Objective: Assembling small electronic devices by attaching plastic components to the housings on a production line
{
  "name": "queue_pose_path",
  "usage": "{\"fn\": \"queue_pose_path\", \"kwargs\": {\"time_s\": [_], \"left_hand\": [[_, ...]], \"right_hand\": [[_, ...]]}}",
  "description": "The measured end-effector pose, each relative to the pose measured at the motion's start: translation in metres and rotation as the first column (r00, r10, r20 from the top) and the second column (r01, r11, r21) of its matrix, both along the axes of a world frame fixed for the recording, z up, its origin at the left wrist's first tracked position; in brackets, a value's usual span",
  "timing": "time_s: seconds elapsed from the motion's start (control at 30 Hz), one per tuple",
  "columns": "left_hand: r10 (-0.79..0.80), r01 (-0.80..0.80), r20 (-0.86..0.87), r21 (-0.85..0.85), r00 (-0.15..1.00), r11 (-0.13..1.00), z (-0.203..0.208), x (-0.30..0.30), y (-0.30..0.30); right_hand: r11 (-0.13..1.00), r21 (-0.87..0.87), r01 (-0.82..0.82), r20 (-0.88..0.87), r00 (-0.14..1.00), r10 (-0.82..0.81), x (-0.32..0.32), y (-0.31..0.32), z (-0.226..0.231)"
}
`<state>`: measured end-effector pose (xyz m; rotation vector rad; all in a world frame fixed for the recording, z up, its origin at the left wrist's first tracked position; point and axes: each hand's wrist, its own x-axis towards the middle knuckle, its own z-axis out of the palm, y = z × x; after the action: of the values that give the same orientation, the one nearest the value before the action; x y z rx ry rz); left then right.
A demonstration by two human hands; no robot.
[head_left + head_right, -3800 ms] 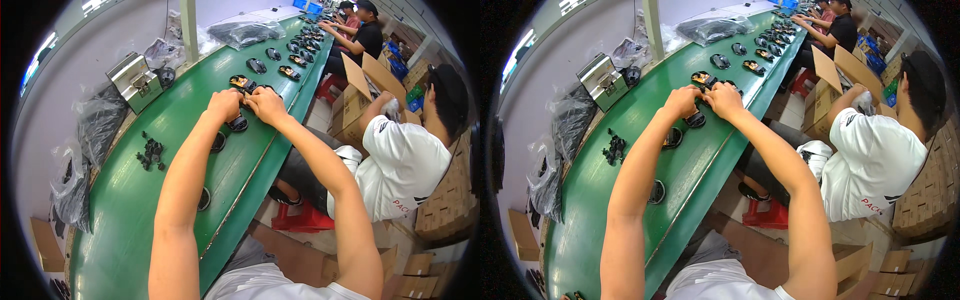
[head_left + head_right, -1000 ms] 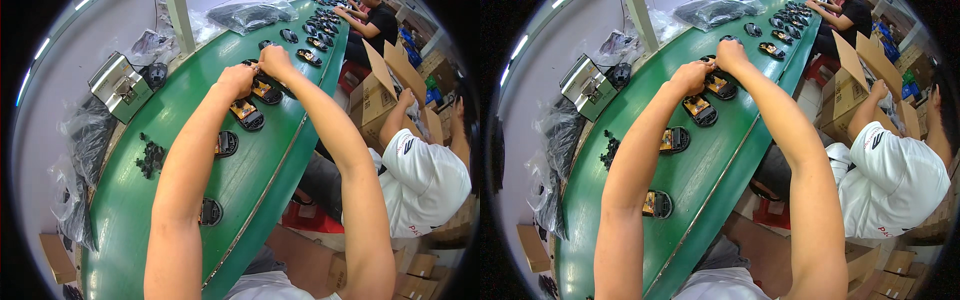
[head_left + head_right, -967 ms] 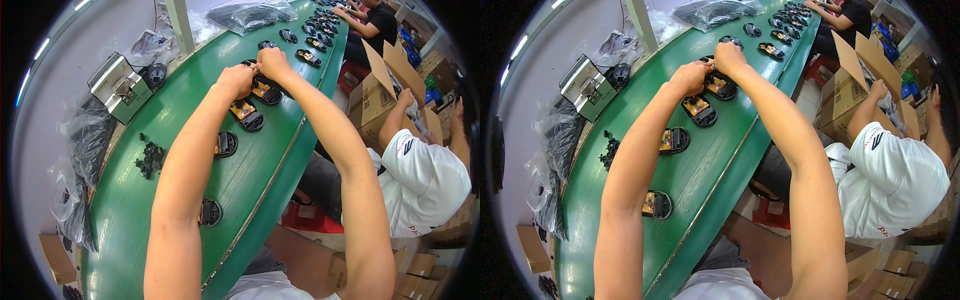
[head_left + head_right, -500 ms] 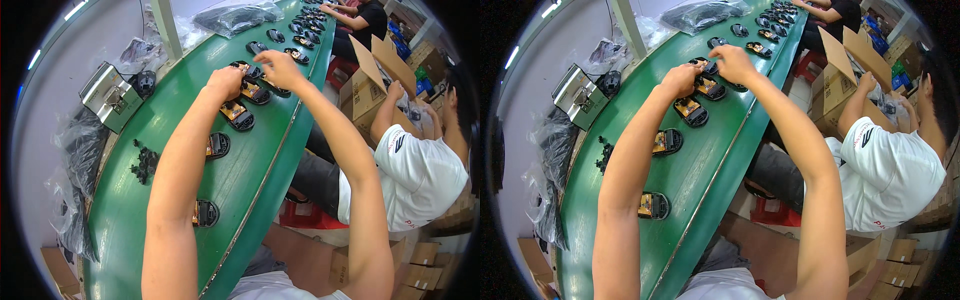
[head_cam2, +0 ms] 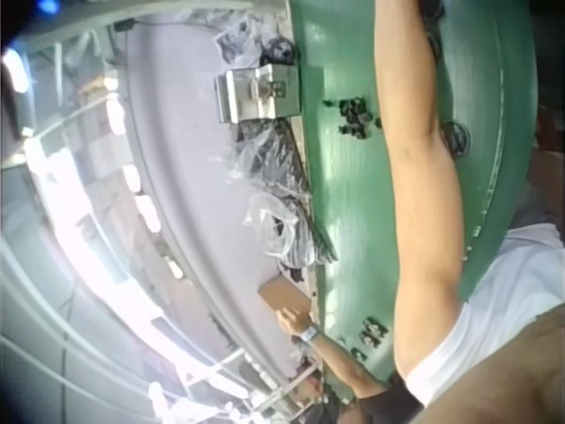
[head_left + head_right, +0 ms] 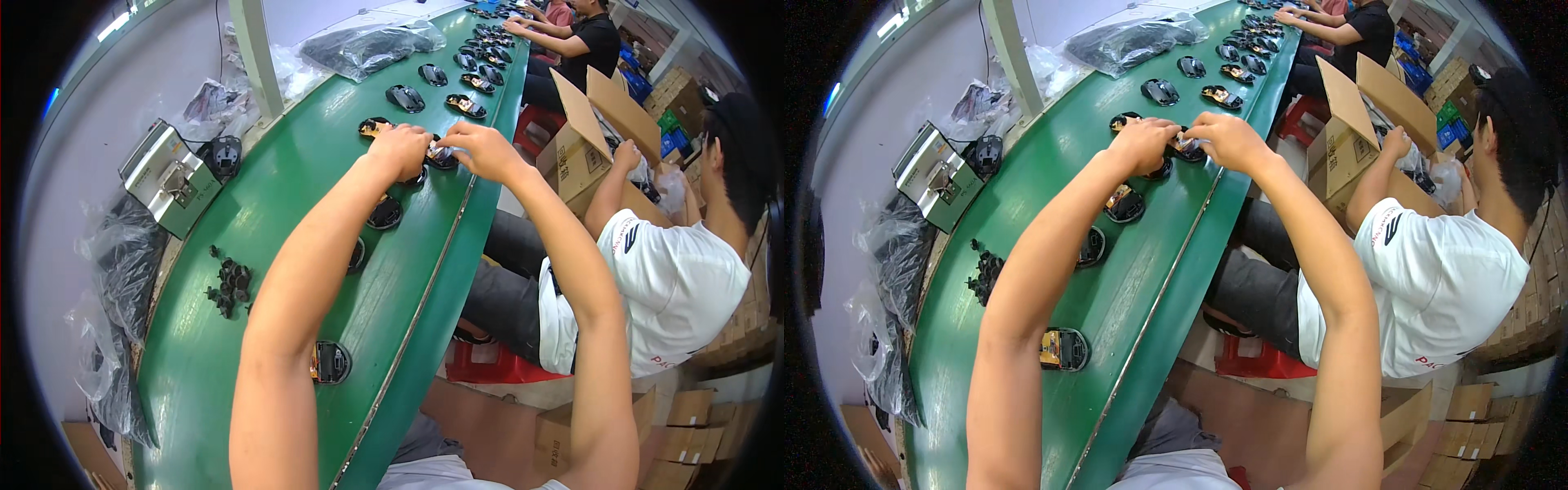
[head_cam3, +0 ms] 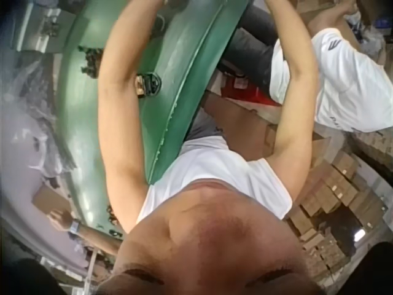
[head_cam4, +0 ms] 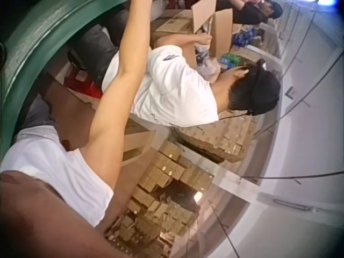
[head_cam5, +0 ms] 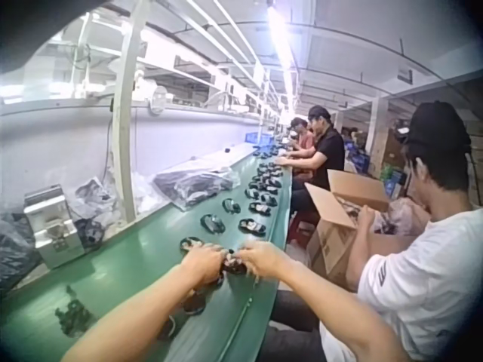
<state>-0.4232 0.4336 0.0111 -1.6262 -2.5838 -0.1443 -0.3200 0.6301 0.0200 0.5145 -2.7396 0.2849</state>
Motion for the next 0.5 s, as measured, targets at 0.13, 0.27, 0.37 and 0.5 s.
{"fn": "queue_pose_path", "kwargs": {"time_s": [0.13, 0.27, 0.37, 0.5], "left_hand": [[-0.040, 0.040, -0.027, 0.022, 0.999, 0.999, 0.000, -0.007, -0.006], [0.023, -0.025, -0.020, -0.135, 1.000, 0.991, 0.009, 0.002, 0.009], [0.040, -0.040, 0.000, -0.163, 0.999, 0.986, 0.008, 0.001, 0.010], [0.027, -0.027, -0.013, -0.066, 1.000, 0.997, -0.002, -0.001, 0.006]], "right_hand": [[0.958, 0.263, -0.109, -0.150, 0.977, 0.152, -0.009, 0.001, -0.002], [0.877, 0.451, -0.165, -0.172, 0.948, 0.267, -0.011, 0.012, 0.003], [0.854, 0.480, -0.199, -0.120, 0.950, 0.289, -0.015, 0.007, 0.006], [0.974, 0.119, -0.195, -0.080, 0.975, 0.205, -0.017, 0.001, 0.006]]}}
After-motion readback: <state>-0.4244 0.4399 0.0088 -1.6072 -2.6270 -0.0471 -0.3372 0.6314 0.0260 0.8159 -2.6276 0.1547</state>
